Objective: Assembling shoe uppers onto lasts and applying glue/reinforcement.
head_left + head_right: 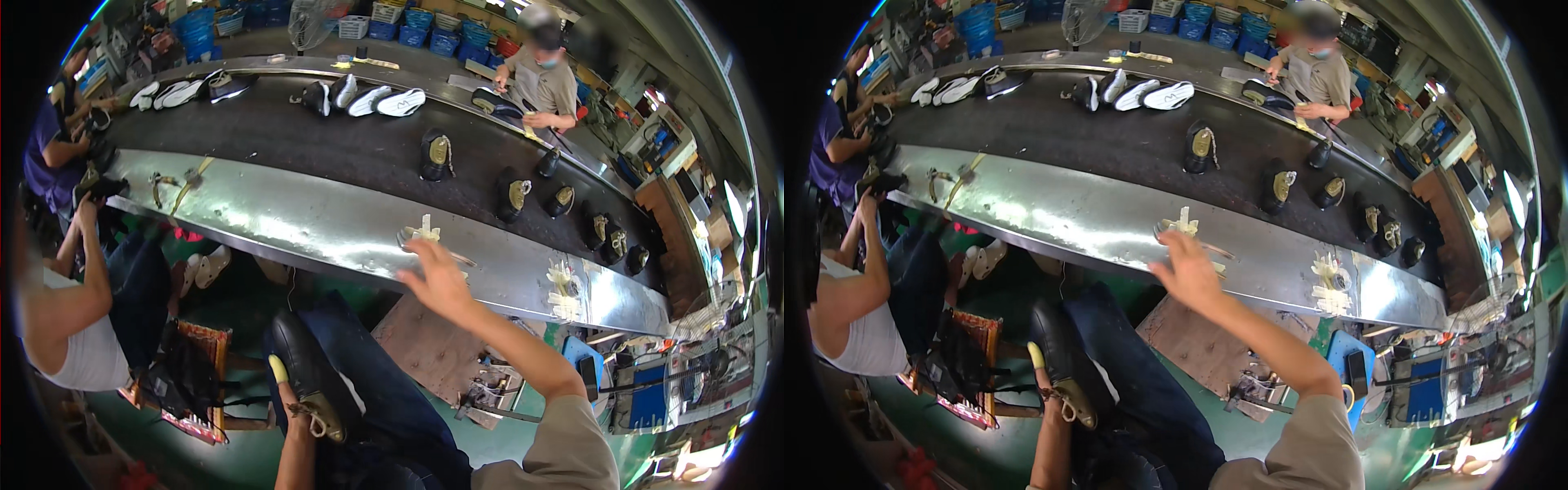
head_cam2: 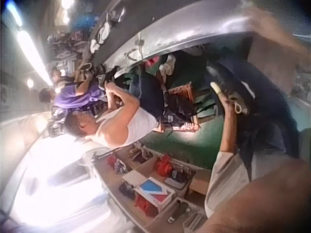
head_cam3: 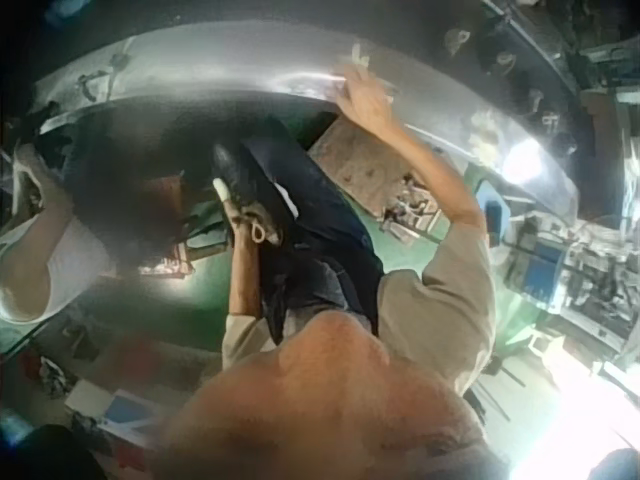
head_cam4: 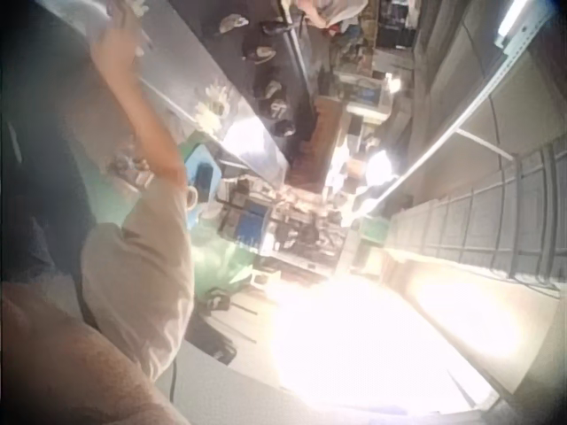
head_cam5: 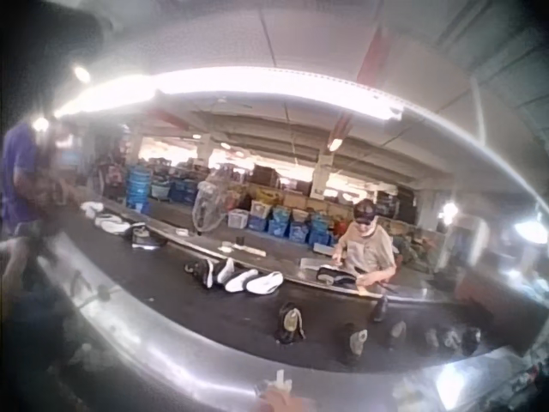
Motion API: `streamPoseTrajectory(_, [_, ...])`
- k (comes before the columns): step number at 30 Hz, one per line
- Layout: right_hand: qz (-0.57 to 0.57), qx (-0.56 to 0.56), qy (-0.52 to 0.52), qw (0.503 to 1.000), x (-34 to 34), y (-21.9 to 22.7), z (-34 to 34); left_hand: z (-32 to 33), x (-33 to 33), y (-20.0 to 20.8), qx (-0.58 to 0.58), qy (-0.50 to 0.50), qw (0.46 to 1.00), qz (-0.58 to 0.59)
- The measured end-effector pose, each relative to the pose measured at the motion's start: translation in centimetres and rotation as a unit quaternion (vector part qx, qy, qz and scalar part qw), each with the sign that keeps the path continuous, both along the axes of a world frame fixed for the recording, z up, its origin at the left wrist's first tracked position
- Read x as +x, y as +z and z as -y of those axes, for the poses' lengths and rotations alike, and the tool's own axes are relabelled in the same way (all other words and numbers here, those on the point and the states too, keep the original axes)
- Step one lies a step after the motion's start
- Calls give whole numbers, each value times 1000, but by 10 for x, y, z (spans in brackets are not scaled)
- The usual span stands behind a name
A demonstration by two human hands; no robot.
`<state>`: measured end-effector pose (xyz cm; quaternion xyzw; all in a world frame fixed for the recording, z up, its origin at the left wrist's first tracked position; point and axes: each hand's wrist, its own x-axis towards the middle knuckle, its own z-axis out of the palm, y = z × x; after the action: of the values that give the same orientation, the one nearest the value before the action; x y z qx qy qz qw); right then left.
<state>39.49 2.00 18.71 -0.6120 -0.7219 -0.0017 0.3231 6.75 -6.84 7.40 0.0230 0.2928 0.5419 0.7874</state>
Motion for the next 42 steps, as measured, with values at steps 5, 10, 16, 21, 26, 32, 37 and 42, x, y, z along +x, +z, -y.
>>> streamPoseTrajectory(5, [142,26,-79,986,21,-43,-19,-45,-21,41,312,48,941,-118])
streamPoseTrajectory(10, [191,5,-35,981,37,-64,-50,-65,3,-7,70,-14,936,-344])
streamPoseTrajectory(16, [-592,-319,-64,738,-27,-59,-10,-67,-17,-55,193,-117,806,-547])
streamPoseTrajectory(21, [-470,-407,43,782,-90,-119,40,-79,-6,-44,245,-155,735,-614])
streamPoseTrajectory(26, [-227,-125,98,961,-128,-133,-9,-95,-20,-43,288,-202,692,-630])
streamPoseTrajectory(32, [-181,-171,112,962,-139,-148,-26,-97,-3,-51,244,-160,774,-562])
streamPoseTrajectory(37, [-235,-128,74,961,-158,-136,-14,-87,-26,-35,244,-162,765,-573])
streamPoseTrajectory(42, [-418,-391,100,814,-124,-85,41,-73,-40,-22,336,-142,740,-565])
